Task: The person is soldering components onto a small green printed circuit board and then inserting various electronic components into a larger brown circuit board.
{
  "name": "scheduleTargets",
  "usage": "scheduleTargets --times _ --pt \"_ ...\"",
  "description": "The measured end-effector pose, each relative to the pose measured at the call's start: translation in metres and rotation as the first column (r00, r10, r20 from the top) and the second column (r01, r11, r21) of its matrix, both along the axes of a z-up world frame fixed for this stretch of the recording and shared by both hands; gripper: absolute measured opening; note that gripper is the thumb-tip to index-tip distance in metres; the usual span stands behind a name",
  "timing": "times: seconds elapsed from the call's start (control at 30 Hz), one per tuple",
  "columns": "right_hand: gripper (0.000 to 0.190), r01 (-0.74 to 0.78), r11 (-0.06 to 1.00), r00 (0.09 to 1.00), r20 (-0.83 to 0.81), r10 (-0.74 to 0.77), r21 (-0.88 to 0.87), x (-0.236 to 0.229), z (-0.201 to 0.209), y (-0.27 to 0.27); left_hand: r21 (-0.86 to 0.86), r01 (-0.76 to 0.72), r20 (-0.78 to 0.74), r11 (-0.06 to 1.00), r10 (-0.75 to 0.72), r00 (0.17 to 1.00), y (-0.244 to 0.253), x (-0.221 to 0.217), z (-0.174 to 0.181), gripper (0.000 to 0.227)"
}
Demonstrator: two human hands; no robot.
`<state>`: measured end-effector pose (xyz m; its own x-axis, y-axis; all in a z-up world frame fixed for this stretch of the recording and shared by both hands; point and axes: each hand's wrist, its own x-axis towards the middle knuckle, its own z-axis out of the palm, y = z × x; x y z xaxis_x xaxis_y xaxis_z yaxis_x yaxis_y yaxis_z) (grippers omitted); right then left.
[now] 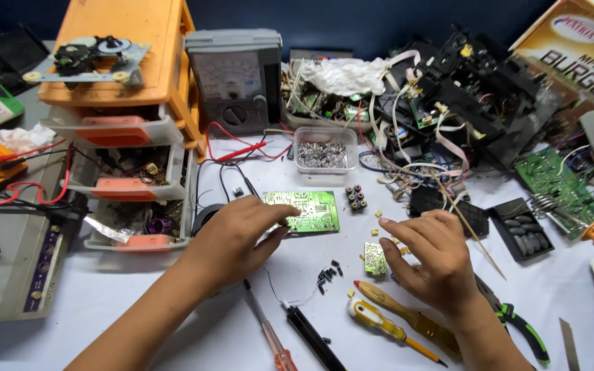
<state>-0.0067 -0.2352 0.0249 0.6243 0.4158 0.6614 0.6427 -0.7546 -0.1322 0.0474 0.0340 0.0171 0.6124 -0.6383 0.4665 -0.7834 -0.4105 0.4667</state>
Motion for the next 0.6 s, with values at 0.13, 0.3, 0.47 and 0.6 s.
scheduleTargets --times 0.13,0.3,0.47,0.6 --pt "0.016 0.028 1.000 0.999 -0.034 -0.028 -0.012 -0.001 -0.004 -0.008 0.058 0.064 -0.091 0.996 -0.059 0.994 -0.021 -0.002 -0.005 0.023" --pt "0.020 0.060 0.985 0.997 -0.049 -0.053 0.160 -0.006 -0.012 -0.004 0.008 0.020 -0.163 1.000 -0.019 0.986 -0.046 -0.017 -0.008 0.035" --pt "0.016 -0.031 0.989 0.997 -0.070 0.042 0.143 -0.010 -0.001 0.014 0.105 0.027 -0.168 0.994 -0.009 0.986 -0.054 -0.024 -0.003 0.038" --pt "0.018 -0.029 0.990 0.997 -0.062 0.038 0.139 -0.008 -0.002 0.007 0.214 0.093 -0.124 0.972 -0.068 0.990 -0.055 -0.027 -0.012 0.033"
